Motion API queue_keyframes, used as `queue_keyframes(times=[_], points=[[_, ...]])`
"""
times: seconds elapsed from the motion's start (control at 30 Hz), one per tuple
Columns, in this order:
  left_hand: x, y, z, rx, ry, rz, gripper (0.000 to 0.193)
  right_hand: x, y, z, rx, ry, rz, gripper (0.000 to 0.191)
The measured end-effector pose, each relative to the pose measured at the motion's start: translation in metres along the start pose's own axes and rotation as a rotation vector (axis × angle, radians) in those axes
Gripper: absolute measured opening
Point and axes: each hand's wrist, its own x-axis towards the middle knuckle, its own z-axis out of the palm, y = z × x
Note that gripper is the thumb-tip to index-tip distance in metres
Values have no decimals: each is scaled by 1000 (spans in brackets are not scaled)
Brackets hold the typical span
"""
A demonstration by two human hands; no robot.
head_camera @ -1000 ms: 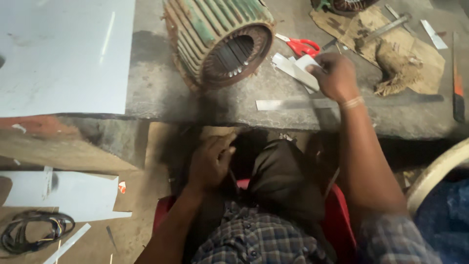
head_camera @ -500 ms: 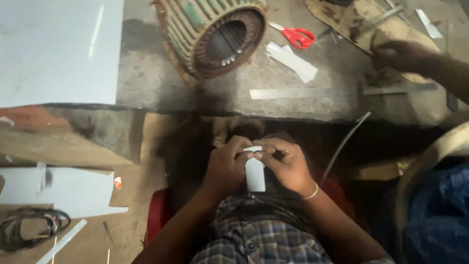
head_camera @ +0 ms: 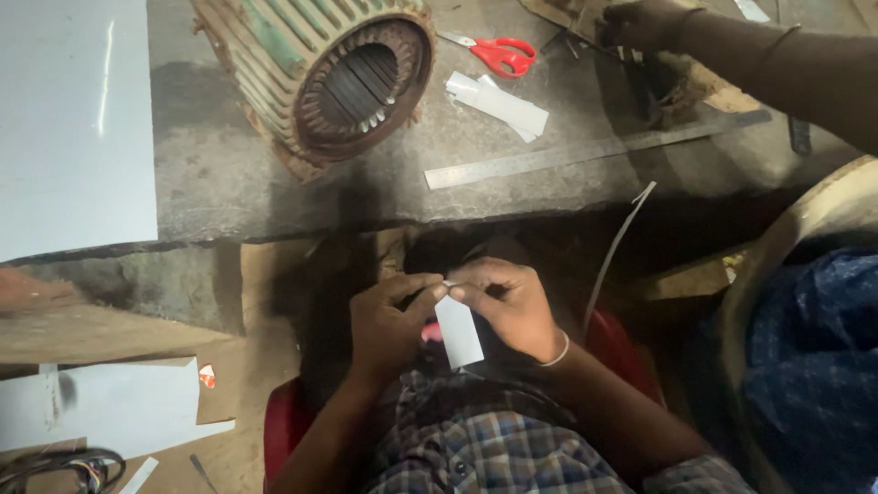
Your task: The person sits at a workshop bench and fits white paper insulation liners into the slots of an electric motor stator. They tear and fold strips of liner material on their lap, then press each folded liner into a stator slot by hand, repeating this for successive slots.
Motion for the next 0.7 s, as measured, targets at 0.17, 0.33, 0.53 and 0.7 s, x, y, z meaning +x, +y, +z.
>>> queue_keyframes(times=[0.17,0.33,0.53,0.7], points=[[-7,4,3,108,63,347,10,0,1,-2,155,12,179,13],[-9,3,-2,140,47,421,9,0,0,-3,33,-64,38,11],[-9,3,-2,95,29,311,10,2,-1,0,57,-72,28,10],[-8,3,-4,110,13,361,9,2,1,-1,67,-109,2,11]])
